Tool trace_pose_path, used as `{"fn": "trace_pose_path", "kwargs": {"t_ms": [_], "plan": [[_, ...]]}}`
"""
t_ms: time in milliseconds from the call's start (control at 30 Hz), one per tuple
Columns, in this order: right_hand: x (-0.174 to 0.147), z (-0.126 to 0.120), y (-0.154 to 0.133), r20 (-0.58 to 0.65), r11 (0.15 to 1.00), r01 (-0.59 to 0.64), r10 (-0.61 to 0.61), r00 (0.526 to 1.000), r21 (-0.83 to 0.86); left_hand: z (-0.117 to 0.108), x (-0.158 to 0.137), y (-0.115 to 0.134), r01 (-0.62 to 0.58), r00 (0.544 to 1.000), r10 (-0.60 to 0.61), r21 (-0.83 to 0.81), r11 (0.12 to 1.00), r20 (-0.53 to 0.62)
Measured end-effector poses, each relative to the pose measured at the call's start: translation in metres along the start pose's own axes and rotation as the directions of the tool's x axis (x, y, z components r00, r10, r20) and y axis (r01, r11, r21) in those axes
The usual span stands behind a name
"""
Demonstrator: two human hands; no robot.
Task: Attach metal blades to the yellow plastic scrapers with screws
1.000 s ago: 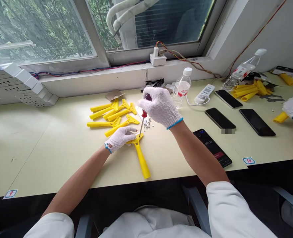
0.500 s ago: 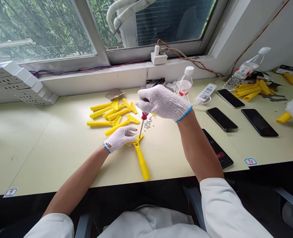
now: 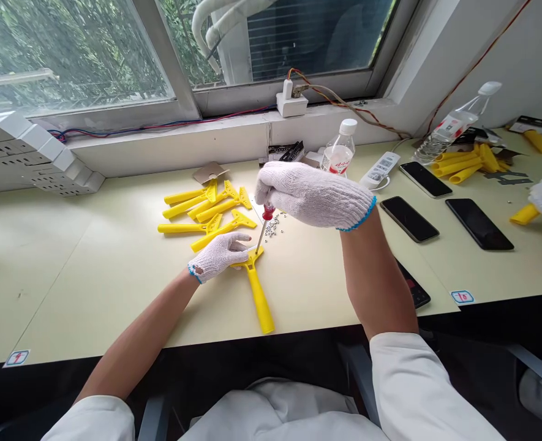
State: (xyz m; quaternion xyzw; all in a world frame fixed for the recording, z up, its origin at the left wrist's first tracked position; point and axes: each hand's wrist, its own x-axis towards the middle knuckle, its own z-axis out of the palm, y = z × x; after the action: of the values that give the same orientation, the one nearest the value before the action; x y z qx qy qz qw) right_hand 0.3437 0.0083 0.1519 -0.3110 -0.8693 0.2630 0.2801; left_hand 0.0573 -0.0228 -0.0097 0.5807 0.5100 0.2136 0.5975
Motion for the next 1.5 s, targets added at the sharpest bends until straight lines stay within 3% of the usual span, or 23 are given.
{"fn": "trace_pose_path", "kwargs": {"t_ms": [100,167,267,367,467,567,633,700,767,833,900,1000,1100,1200,1267,1333,1433,1500], "plan": [[0.008,0.007,-0.005,0.014,1.0,0.029,-0.029,0.999,0.001,0.0,-0.001,0.001,-0.003,1.0,0.003,0.002,1.0,-0.002],[0.014,0.017,-0.004,-0.123,0.994,-0.03,0.017,0.992,-0.105,0.0,-0.001,0.001,0.0,1.0,0.0,0.011,1.0,-0.008],[0.02,0.029,-0.002,-0.33,0.962,-0.116,0.029,0.944,-0.247,0.0,0.0,0.001,0.006,1.0,-0.006,0.007,1.0,-0.01],[0.018,0.028,-0.005,-0.219,0.963,-0.031,-0.029,0.975,-0.268,-0.001,0.001,0.0,-0.002,1.0,0.002,-0.016,1.0,0.004],[0.011,0.016,-0.012,-0.047,0.988,0.075,-0.082,0.995,-0.131,-0.001,0.001,-0.002,-0.011,1.0,0.011,-0.016,1.0,0.004],[0.007,0.01,-0.016,0.009,0.996,0.094,-0.094,0.995,-0.003,-0.001,0.001,-0.002,-0.016,1.0,0.016,-0.019,1.0,0.006],[0.008,0.013,-0.016,-0.006,0.997,0.08,-0.08,0.997,-0.015,-0.001,0.0,-0.002,-0.022,1.0,0.022,-0.023,1.0,0.007],[0.011,0.02,-0.015,-0.09,0.988,-0.002,-0.012,0.996,-0.154,-0.001,0.001,-0.002,-0.023,1.0,0.023,-0.013,1.0,-0.002],[0.014,0.026,-0.014,-0.211,0.93,-0.132,0.06,0.976,-0.344,-0.001,0.001,-0.003,-0.023,1.0,0.023,0.006,1.0,-0.011],[0.014,0.028,-0.013,-0.236,0.873,-0.174,0.07,0.969,-0.455,-0.001,0.001,-0.003,-0.024,1.0,0.024,0.013,1.0,-0.008],[0.011,0.023,-0.014,-0.131,0.896,-0.058,0.0,0.991,-0.439,-0.001,0.001,-0.003,-0.026,1.0,0.026,0.013,1.0,-0.004],[0.004,0.011,-0.018,0.03,0.958,0.147,-0.144,0.989,-0.248,0.0,0.001,-0.002,-0.031,0.999,0.031,0.036,0.999,-0.008],[0.003,0.008,-0.021,0.073,0.977,0.182,-0.175,0.982,-0.108,0.0,0.001,-0.001,-0.041,0.999,0.042,0.036,0.998,-0.009],[0.008,0.02,-0.022,-0.057,0.966,0.042,-0.058,0.997,-0.257,0.0,0.001,-0.002,-0.03,1.0,0.03,0.015,0.999,-0.005],[0.012,0.029,-0.02,-0.216,0.906,-0.14,0.055,0.975,-0.399,0.0,0.001,-0.002,-0.02,1.0,0.02,0.006,1.0,-0.006],[0.013,0.032,-0.017,-0.273,0.849,-0.223,0.098,0.957,-0.478,0.0,0.0,-0.001,-0.017,1.0,0.017,-0.004,1.0,-0.007],[0.01,0.025,-0.015,-0.121,0.892,-0.052,-0.003,0.993,-0.449,0.0,-0.001,0.001,-0.016,1.0,0.016,-0.011,1.0,-0.004],[0.007,0.019,-0.016,-0.026,0.954,0.097,-0.108,0.994,-0.283,0.0,-0.001,0.001,-0.024,1.0,0.024,-0.01,1.0,0.002]]}}
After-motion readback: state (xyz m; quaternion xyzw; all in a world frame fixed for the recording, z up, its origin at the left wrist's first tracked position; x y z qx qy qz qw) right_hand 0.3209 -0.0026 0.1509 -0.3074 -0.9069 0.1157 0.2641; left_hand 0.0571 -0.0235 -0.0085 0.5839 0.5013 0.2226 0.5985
